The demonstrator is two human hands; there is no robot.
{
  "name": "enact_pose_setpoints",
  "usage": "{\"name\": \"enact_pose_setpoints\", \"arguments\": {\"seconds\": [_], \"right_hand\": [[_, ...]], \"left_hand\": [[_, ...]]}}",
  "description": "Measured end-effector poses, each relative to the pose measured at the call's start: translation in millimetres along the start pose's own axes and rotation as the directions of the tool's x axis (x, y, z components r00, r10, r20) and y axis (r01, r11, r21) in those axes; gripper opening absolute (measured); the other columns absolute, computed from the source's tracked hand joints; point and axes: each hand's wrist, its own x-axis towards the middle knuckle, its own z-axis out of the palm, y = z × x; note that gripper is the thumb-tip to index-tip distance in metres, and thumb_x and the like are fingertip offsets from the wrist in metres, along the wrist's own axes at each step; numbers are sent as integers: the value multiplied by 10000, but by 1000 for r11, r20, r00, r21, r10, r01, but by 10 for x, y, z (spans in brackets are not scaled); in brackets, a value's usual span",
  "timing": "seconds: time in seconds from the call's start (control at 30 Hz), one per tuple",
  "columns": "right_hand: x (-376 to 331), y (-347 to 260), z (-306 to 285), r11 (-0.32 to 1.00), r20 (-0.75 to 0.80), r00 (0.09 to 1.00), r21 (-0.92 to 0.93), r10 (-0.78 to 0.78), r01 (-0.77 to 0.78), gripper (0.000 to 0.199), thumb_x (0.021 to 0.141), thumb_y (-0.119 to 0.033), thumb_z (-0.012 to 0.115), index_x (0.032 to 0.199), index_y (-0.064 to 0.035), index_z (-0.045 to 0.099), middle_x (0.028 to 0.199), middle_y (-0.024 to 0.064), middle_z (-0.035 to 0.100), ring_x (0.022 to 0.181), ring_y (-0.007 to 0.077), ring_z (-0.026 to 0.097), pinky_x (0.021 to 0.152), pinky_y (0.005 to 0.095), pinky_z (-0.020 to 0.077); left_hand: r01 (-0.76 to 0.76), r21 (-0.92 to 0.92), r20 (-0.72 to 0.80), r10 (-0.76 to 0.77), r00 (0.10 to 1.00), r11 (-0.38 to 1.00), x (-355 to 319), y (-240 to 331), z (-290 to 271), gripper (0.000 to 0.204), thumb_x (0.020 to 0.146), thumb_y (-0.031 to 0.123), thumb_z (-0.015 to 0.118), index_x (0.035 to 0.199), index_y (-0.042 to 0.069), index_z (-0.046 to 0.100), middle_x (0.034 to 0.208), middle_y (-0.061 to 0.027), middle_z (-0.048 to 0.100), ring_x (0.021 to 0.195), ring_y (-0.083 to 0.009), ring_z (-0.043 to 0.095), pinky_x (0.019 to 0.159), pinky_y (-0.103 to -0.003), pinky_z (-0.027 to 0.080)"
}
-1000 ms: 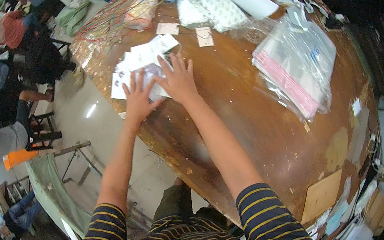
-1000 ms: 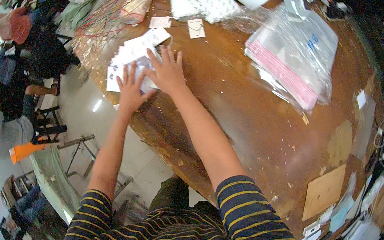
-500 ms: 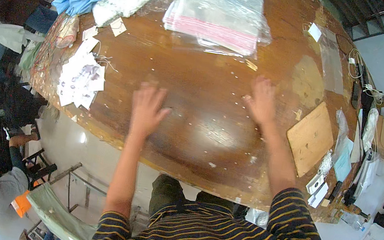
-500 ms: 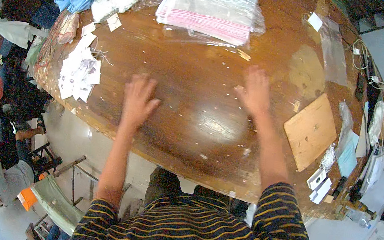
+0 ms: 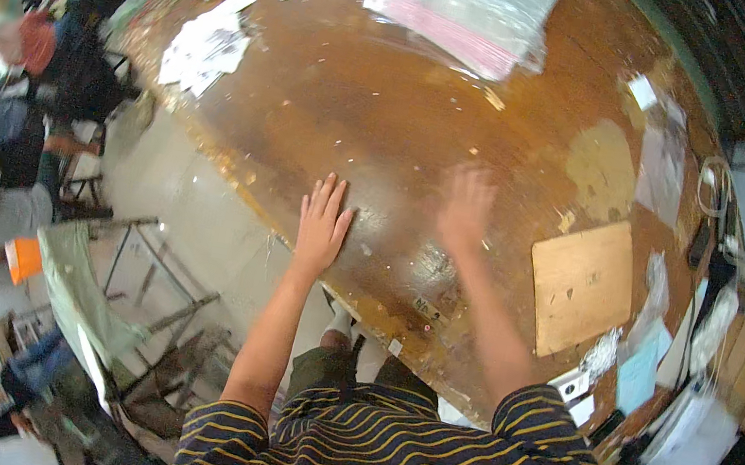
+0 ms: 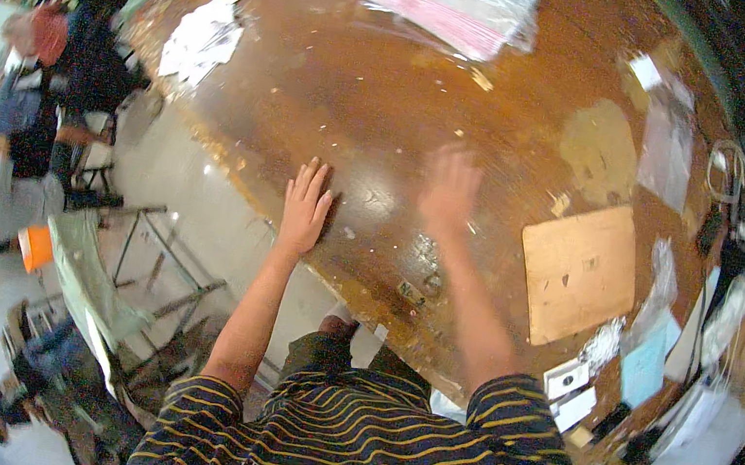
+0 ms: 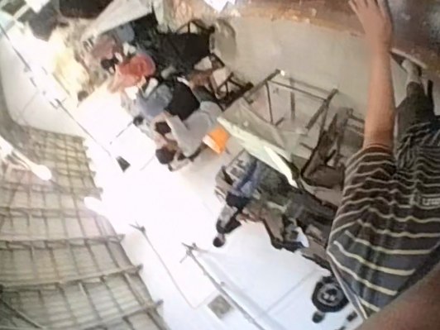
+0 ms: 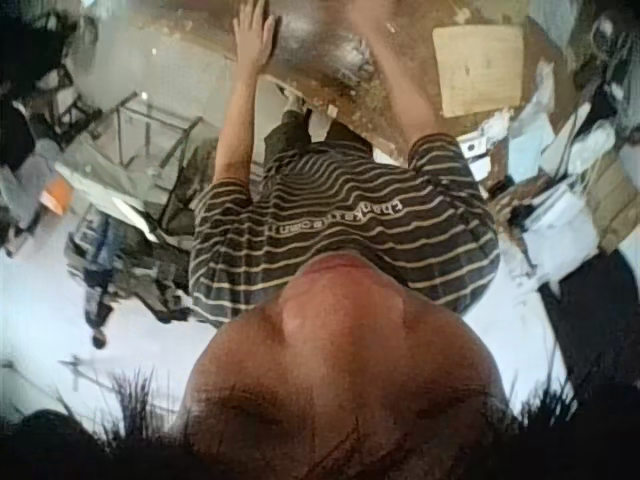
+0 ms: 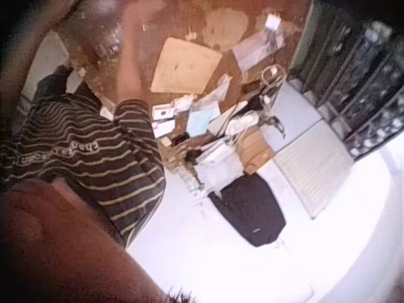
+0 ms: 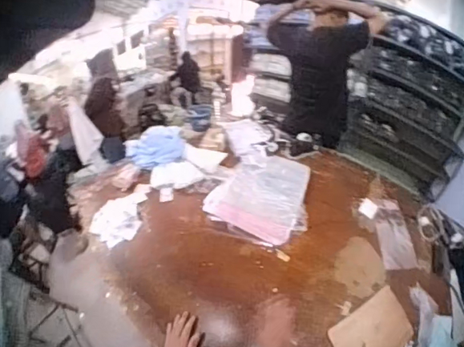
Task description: The person repeatedly picks up small white paper cards and bundles of white ties from a wooden table, inserts a tie into each card, and places the assembled units into a growing stack. The person works continuously at the table, handling items one at a time and occasionally adjusting the pile of assembled cards.
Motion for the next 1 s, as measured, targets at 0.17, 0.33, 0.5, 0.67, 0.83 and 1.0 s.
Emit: {"name": "enact_pose_setpoints", "arguments": {"seconds": [0.17, 0.33, 0.5, 0.67, 0.83, 1.0], "right_hand": [[-1557, -1836, 33, 13, -79, 156, 857, -985, 516, 506, 795, -287, 650, 1230, -43, 565, 1247, 181, 577, 1162, 333, 540, 1002, 427, 418], [-2213, -2459, 16, 124, 17, 212, 857, -977, 500, 517, 834, -273, 657, 1271, -31, 522, 1287, 189, 542, 1175, 369, 520, 1000, 456, 410], [-2917, -3897, -221, -191, -172, -84, 837, -981, 512, 566, 798, -198, 696, 1309, -61, 495, 1340, 174, 500, 1191, 377, 507, 984, 450, 420], [-4098, -5704, -520, -456, -340, -322, 780, -883, 427, 570, 779, -145, 688, 1317, -98, 504, 1355, 129, 503, 1222, 355, 494, 988, 450, 415], [-5280, -7566, -574, -631, -463, -474, 279, -749, 724, 603, 761, -93, 674, 1336, -154, 502, 1358, 97, 503, 1283, 295, 438, 1051, 488, 341], [-5480, -8263, -648, -754, -198, -787, 491, -585, 437, 462, 750, -29, 617, 1203, -116, 616, 1267, 73, 586, 1246, 288, 479, 1063, 464, 358]], "left_hand": [[112, -131, -171, -134, 976, 985, -1135, -131, -401, 407, 967, 236, 478, 1345, 87, 494, 1469, -150, 379, 1372, -387, 313, 1122, -512, 242], [450, 191, -317, -380, 869, 872, -3036, -185, -965, 386, 931, 244, 539, 1302, 137, 536, 1437, -121, 419, 1355, -356, 346, 1100, -555, 260], [756, -2, -568, -623, 537, 654, -4658, -125, -1309, 394, 900, 253, 587, 1275, 140, 554, 1405, -111, 443, 1328, -365, 373, 1092, -572, 251], [971, 40, -843, -514, 159, 235, -6648, -295, -1846, 463, 875, 299, 614, 1300, 133, 532, 1403, -114, 445, 1323, -362, 375, 1072, -570, 273], [948, -315, -581, -798, -160, 40, -8313, -358, -2044, 684, 782, 439, 707, 1341, 105, 497, 1401, -164, 455, 1300, -389, 406, 1074, -512, 311], [972, -105, -654, -751, 91, 209, -8856, -233, -1787, 660, 761, 406, 734, 1311, 105, 529, 1320, -109, 529, 1223, -309, 493, 1043, -449, 382]]}}
